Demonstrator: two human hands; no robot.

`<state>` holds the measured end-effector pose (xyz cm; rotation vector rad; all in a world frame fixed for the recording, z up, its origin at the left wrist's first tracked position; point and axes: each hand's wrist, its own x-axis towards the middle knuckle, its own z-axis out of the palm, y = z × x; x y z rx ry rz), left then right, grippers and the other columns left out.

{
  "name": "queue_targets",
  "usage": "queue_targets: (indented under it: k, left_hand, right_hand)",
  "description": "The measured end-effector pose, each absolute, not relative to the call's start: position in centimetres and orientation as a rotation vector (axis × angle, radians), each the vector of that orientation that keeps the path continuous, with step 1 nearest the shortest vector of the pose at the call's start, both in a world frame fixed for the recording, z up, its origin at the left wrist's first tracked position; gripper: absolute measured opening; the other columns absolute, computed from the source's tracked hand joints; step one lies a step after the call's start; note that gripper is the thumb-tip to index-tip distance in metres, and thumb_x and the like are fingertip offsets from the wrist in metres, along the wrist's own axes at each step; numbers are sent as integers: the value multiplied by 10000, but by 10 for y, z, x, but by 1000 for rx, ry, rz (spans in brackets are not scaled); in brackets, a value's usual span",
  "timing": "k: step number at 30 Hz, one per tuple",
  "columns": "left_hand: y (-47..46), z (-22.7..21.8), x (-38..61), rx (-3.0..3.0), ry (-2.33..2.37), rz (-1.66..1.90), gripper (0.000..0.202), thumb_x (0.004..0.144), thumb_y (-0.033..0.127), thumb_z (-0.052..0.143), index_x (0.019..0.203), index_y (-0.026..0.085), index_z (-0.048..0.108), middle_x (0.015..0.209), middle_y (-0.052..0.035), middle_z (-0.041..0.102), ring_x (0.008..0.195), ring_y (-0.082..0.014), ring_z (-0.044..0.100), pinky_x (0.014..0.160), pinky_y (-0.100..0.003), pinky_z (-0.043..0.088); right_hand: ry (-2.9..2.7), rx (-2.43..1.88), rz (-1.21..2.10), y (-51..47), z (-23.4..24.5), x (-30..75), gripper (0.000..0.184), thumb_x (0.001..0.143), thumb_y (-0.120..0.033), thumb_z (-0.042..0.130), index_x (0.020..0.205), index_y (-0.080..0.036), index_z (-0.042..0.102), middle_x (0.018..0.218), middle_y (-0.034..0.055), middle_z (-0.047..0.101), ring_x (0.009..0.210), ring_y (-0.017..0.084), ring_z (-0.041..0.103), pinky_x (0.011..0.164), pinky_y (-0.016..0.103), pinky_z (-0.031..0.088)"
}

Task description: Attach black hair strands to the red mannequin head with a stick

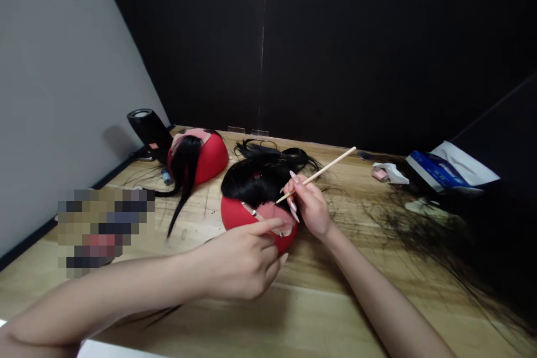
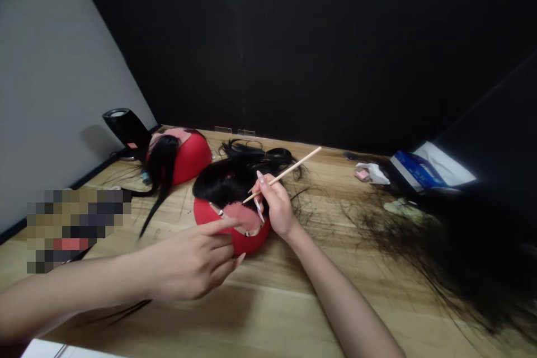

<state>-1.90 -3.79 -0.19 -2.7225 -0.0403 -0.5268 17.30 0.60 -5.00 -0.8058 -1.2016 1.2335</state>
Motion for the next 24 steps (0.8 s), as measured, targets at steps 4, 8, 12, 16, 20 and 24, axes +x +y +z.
queue_targets:
  k: [4,8,12,16,20,24]
  left_hand:
    - [-24,-3,-13,-3005,-8,-598,383,971,132,410,641,160,602,652,-31,633,607,-148,542,777,-298,512]
    - [-20,-4,-12,-3209,-110,-588,328,950,132,435,656,163,576,667,-37,630,624,-149,519,641,-285,447]
    - [-20,-6,-11,-3334,-129,-605,323,954,131,444,657,159,566,672,-45,640,622,-140,495,675,-271,433]
    - [-18,-9,-9,-3330,-119,-638,324,956,137,453,653,157,569,668,-50,642,619,-144,482,679,-271,424]
    - [-18,-13,-8,-3317,-96,-639,311,946,130,461,660,153,579,674,-52,645,641,-152,486,693,-277,426]
    - [-18,-15,-7,-3292,-102,-710,328,951,133,453,651,150,585,660,-51,640,619,-152,468,674,-285,420]
  right_hand:
    - [-1222,-787,1243,7,-50,174,380,913,-518,551,745,-181,503,612,-31,489,475,64,420,432,196,330]
    - [-1260,-779,1258,9,-49,177,377,914,-510,557,754,-169,529,635,-25,518,479,58,442,457,200,358]
    - [-1313,-774,1307,10,-48,184,344,921,-478,567,783,-164,565,639,-21,544,499,64,486,469,196,374]
    - [-1375,-772,1345,11,-48,190,285,918,-432,599,839,-159,605,606,-18,581,521,77,525,512,197,410]
    - [-1392,-762,1332,12,-49,192,281,920,-438,598,859,-164,607,602,-19,598,526,81,539,526,200,428]
    - [-1390,-753,1307,14,-51,192,292,918,-447,601,856,-161,611,619,-14,611,538,77,551,556,202,446]
